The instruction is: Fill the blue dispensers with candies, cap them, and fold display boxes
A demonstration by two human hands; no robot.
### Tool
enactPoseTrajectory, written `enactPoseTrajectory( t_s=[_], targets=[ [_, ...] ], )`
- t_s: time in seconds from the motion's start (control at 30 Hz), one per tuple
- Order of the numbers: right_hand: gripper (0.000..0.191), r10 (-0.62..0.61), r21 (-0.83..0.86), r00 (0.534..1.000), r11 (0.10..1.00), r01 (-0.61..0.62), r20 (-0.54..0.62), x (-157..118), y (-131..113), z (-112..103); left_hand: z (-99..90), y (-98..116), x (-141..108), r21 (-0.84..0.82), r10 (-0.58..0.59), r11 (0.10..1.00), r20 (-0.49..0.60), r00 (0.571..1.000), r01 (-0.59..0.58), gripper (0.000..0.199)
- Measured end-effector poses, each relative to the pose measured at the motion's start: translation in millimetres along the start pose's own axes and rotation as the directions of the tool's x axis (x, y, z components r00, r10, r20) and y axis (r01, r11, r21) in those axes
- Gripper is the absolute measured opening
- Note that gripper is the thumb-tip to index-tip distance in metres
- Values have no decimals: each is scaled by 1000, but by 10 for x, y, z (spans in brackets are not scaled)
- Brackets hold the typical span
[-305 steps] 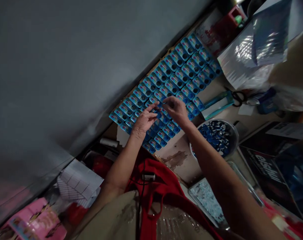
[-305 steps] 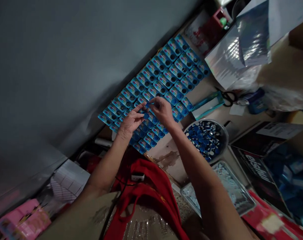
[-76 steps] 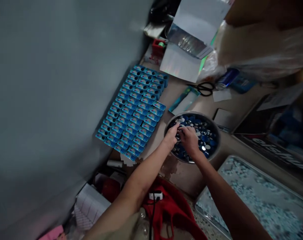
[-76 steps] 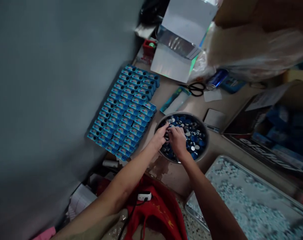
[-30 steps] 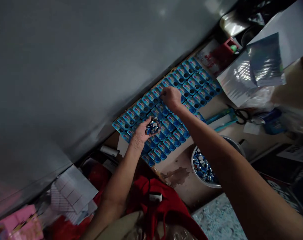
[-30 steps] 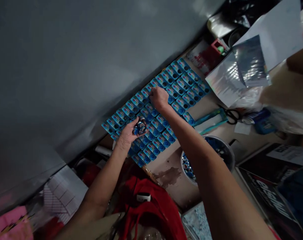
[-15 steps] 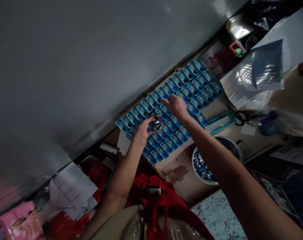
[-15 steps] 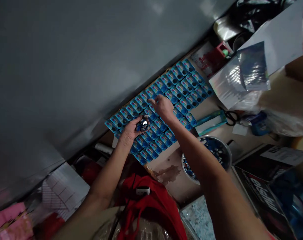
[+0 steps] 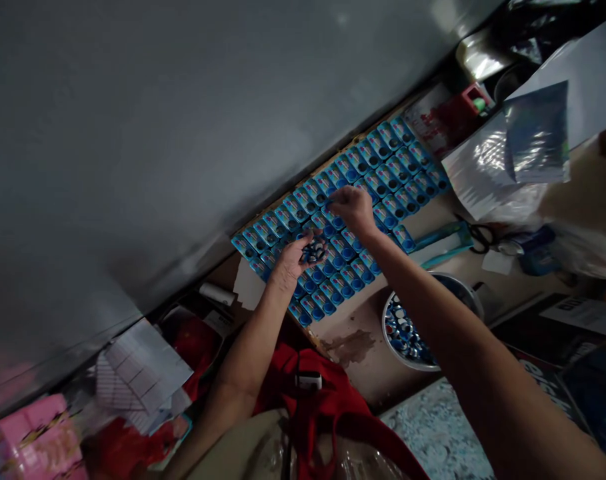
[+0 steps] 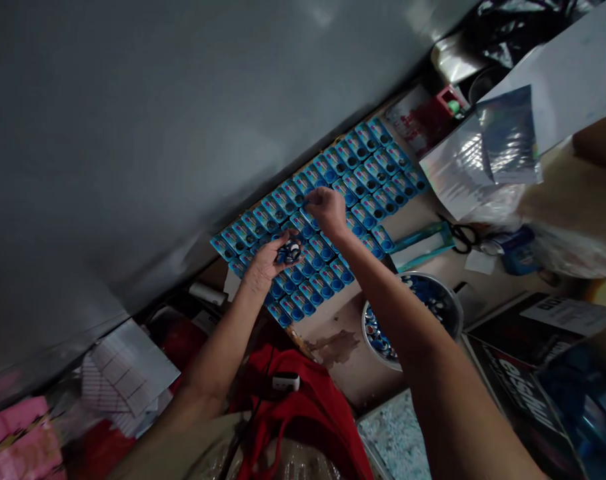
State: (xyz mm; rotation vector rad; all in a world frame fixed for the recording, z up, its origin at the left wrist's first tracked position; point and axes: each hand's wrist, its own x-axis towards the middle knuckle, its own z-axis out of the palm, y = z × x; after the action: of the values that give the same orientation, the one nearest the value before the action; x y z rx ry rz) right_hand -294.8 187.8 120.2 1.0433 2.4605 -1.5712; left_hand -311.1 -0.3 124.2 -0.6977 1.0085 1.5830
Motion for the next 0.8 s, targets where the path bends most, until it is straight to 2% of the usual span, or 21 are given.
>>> enactPoseTrajectory(
  t_s=[0.03,0.1,0.2,0.3,0.4,0.53,0.6,0.67,0.73,0.8],
  targets=[
    [14,-63,-183,996,982,51,-59,87,-72,31,-10,7,-1,6,-11,1000,0,1000,11,11],
    [12,-109,-450,991,891,64,-76,251,-223,99,-32,15,11,25,-35,999,12,999,35,12],
    [12,30,-665,999,746,-5,27,476,-411,166,-76,12,70,53,-63,997,67,996,60,16],
    [22,162,-741,985,669,-61,65,654,-534,162,-116,6,143,85,-60,995,125,990,50,19],
    [34,118,-747,989,665,-10,92,657,-633,117,-137,-2,158,138,-62,989,141,988,42,22],
    [27,-32,-692,984,707,148,177,286,-682,91,-175,-26,96,242,-44,970,173,984,1,26],
    [29,-152,-563,939,767,309,308,19,-616,100,-192,-48,84,293,-30,955,206,978,-33,24],
    [34,-240,-382,849,812,441,471,-227,-499,112,-184,-77,100,349,-60,937,200,978,-14,20],
    [35,-266,-263,779,838,479,568,-405,-373,119,-149,-106,129,395,-124,917,163,979,51,17],
    [34,-258,-232,768,854,465,587,-488,-275,118,-106,-126,150,418,-170,903,143,975,96,15]
  ],
)
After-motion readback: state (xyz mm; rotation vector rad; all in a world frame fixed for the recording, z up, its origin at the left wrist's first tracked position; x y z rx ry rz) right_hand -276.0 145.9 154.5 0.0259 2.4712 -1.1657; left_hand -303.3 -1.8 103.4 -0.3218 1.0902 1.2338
